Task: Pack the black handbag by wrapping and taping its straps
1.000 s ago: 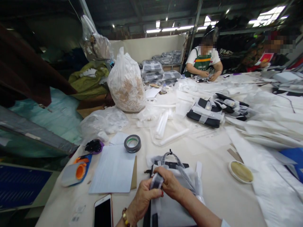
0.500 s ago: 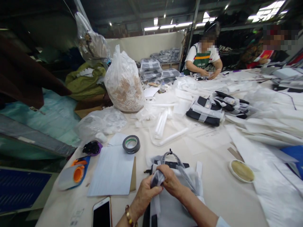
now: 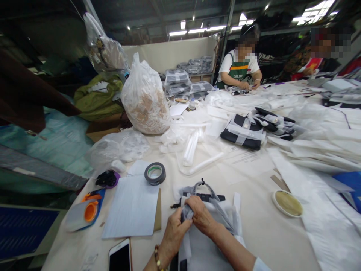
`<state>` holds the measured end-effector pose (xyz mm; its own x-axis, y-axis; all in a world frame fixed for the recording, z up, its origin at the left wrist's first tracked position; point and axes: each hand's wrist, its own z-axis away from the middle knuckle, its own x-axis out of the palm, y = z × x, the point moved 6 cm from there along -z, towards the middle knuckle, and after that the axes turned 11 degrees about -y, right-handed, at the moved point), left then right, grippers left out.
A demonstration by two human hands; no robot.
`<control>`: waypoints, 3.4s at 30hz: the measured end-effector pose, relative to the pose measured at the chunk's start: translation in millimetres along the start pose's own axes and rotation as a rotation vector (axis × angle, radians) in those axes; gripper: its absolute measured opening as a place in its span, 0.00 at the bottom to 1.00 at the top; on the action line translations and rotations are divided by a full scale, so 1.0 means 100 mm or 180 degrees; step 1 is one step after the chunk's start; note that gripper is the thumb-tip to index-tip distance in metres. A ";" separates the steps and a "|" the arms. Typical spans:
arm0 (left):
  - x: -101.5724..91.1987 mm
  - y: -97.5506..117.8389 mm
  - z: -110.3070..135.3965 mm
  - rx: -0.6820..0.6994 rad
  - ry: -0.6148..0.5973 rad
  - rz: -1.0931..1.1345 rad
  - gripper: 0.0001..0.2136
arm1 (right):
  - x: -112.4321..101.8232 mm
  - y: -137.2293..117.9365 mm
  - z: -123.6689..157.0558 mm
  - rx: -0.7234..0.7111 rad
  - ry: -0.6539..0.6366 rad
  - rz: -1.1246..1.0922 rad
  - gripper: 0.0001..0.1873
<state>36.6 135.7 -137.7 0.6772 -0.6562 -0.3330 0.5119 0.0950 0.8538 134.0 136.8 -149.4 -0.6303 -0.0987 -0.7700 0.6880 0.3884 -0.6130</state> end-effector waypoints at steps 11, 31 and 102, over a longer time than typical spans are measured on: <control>-0.20 0.16 -0.04 -0.0512 -0.0420 -0.1223 0.08 | 0.03 -0.11 -0.07 -0.0261 -0.0483 0.0642 0.06; -0.10 -0.03 -0.10 -0.0539 -0.0141 -0.0150 0.08 | -0.23 -0.14 0.20 0.0358 0.0049 0.0302 0.25; -0.24 -0.22 -0.74 -0.0550 0.0010 -0.1496 0.11 | -0.01 -0.13 0.65 0.0928 0.0011 0.0134 0.05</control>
<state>48.0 204.5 -178.5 0.3537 -0.6556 -0.6672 0.8420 -0.0875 0.5323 149.4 72.1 -152.0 -0.6000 -0.0848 -0.7955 0.7875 0.1124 -0.6060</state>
